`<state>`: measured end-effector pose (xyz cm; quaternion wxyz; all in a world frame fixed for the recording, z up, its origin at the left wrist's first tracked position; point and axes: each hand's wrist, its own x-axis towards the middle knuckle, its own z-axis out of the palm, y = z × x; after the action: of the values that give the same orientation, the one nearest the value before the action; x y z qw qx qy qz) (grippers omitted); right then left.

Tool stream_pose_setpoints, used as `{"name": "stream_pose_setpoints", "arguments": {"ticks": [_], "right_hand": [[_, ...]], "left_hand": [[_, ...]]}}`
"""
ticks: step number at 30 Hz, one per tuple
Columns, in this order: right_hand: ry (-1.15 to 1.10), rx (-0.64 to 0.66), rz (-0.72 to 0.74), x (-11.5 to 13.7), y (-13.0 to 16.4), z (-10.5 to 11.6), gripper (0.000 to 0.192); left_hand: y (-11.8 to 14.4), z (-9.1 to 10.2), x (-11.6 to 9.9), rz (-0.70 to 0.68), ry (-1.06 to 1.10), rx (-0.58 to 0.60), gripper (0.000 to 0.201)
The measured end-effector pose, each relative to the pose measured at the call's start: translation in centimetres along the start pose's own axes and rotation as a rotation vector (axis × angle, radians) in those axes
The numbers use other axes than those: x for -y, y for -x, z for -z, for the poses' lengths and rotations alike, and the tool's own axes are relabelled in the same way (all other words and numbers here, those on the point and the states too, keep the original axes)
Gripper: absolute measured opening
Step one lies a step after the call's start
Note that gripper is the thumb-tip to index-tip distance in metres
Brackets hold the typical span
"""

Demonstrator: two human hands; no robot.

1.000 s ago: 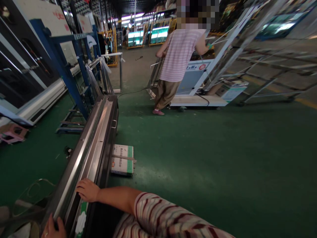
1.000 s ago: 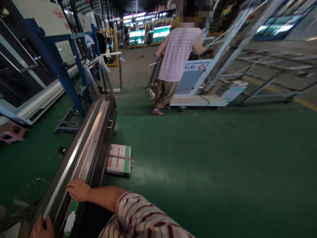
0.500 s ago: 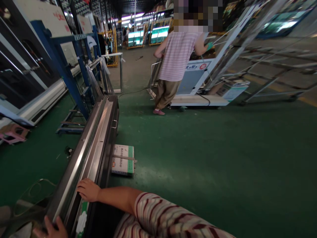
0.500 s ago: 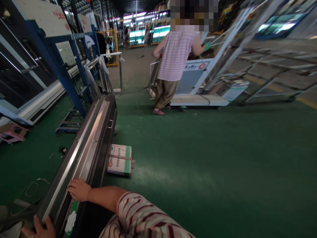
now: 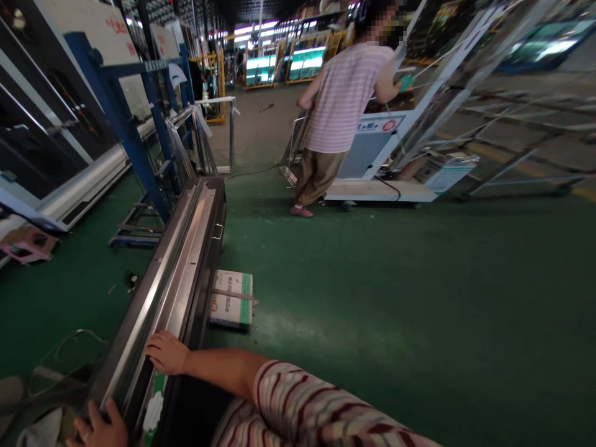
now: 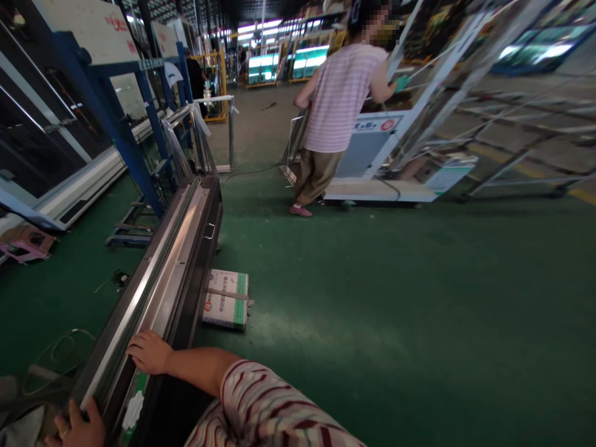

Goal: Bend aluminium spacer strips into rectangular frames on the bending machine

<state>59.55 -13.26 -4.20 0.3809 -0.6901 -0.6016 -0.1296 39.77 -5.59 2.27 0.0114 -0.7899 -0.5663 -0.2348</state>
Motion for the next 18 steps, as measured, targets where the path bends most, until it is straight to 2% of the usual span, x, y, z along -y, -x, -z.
{"name": "stream_pose_setpoints", "arguments": {"ticks": [7, 12, 18], "right_hand": [[-0.155, 0.015, -0.034, 1.6, 0.6, -0.8, 0.026], [-0.275, 0.010, -0.081, 3.1, 1.8, -1.8, 0.030], [-0.297, 0.020, -0.047, 4.0, 3.1, -2.6, 0.030]], "left_hand": [[-0.1, 1.3, 0.3, 0.018, -0.098, 0.068, 0.064], [0.1, 2.1, 2.1, 0.071, -0.164, 0.180, 0.059], [0.8, 1.5, 4.5, 0.130, -0.138, 0.242, 0.060]]}}
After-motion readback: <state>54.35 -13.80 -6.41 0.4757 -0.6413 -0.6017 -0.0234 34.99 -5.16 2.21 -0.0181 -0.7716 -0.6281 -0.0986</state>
